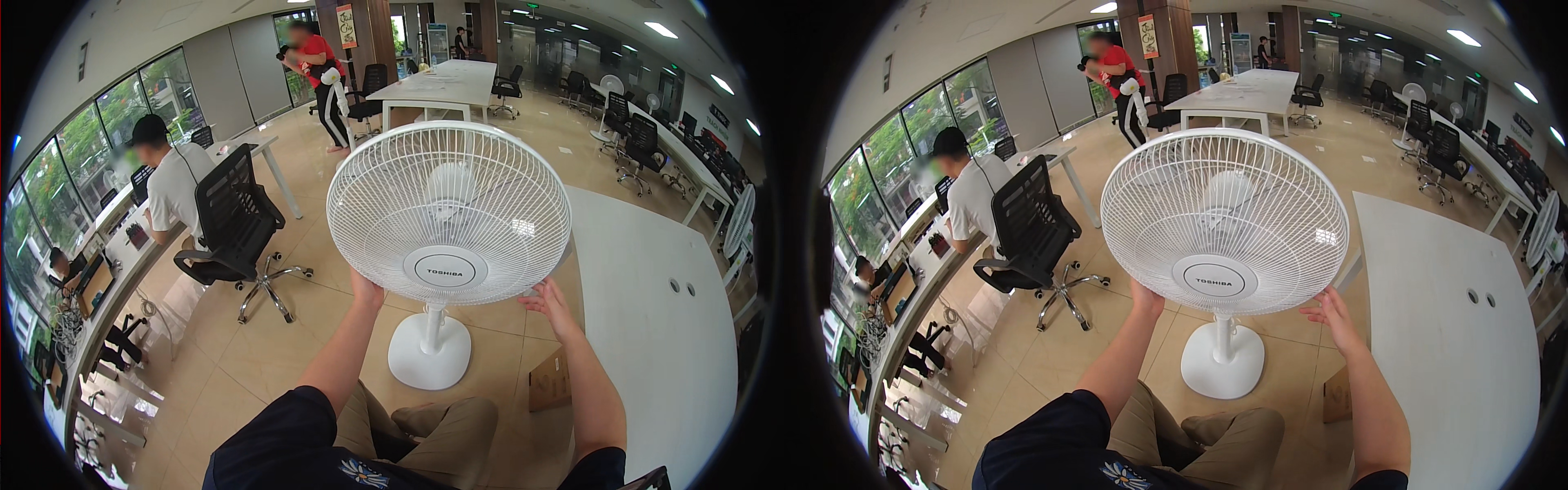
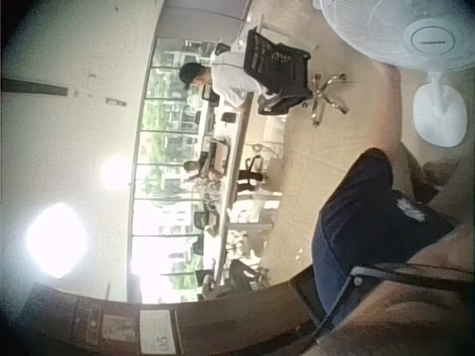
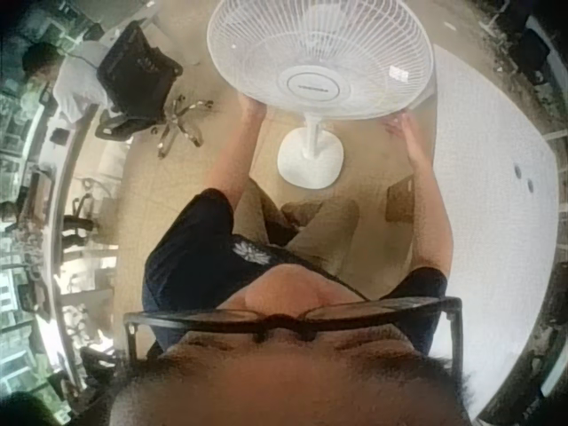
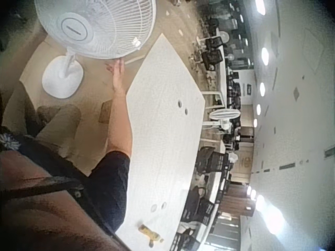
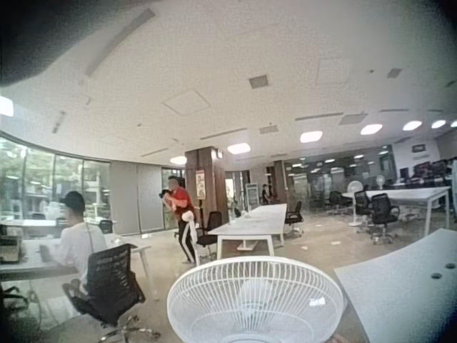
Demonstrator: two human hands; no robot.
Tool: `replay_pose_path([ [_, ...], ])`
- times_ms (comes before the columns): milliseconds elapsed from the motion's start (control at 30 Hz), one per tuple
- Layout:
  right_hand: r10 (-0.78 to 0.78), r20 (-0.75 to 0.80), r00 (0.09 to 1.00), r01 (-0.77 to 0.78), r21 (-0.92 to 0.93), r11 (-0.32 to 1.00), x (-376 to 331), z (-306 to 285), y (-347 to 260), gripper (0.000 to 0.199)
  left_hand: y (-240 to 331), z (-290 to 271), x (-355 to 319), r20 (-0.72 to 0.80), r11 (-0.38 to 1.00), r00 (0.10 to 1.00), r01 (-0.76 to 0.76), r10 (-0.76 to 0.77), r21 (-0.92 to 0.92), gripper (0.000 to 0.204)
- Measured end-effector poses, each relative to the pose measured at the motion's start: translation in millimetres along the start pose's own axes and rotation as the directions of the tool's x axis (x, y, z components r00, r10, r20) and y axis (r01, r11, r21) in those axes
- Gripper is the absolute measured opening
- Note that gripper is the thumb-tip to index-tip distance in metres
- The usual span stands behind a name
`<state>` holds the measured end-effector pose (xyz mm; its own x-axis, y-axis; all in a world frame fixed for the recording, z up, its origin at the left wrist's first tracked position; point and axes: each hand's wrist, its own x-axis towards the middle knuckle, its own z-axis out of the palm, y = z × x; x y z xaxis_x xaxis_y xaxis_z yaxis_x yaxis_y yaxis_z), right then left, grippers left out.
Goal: The recorder is assembling the front and back grilles and the fan blade of a floor-standing electric fan.
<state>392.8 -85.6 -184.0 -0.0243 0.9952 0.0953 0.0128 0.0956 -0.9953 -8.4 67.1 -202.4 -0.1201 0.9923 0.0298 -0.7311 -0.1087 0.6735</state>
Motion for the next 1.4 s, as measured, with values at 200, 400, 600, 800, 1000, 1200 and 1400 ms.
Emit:
replay_pose_path([
  [200, -0.001, 0.028, 1.0, 0.003, -0.053, 0.999, -1, 2, -5, 0.068, -1, 8, 3, -0.067, 0.996, 0.998, -0.008, 0.002, -0.084, 0.053],
  [400, -0.016, 0.057, 0.998, 0.019, -0.052, 0.998, 0, -2, -4, 0.069, 0, 18, 3, -0.127, 0.991, 0.991, -0.05, 0.034, -0.127, 0.05],
  [600, -0.024, 0.043, 0.999, 0.027, -0.07, 0.997, -3, 1, -6, 0.072, 2, 24, -6, -0.219, 0.994, 0.971, -0.104, 0.094, -0.032, 0.047],
  [800, -0.018, 0.057, 0.998, 0.023, -0.082, 0.996, 2, 5, -6, 0.075, -8, 5, 12, -0.3, 0.985, 0.939, -0.17, 0.168, 0.022, 0.038],
  [1000, -0.045, 0.011, 0.999, 0.045, -0.052, 0.998, 0, 0, 1, 0.078, -4, 16, 2, -0.334, 0.982, 0.924, -0.174, 0.187, 0.07, 0.035],
  [1200, -0.021, -0.008, 1.0, 0.02, -0.061, 0.998, -2, -7, 9, 0.077, -12, 14, 0, -0.3, 0.99, 0.947, -0.135, 0.115, -0.046, 0.036],
  [1400, -0.027, 0.034, 0.999, 0.028, -0.038, 0.999, 3, -2, 2, 0.073, -35, -22, 3, -0.087, 0.979, 0.993, -0.092, 0.077, -0.185, 0.045],
])
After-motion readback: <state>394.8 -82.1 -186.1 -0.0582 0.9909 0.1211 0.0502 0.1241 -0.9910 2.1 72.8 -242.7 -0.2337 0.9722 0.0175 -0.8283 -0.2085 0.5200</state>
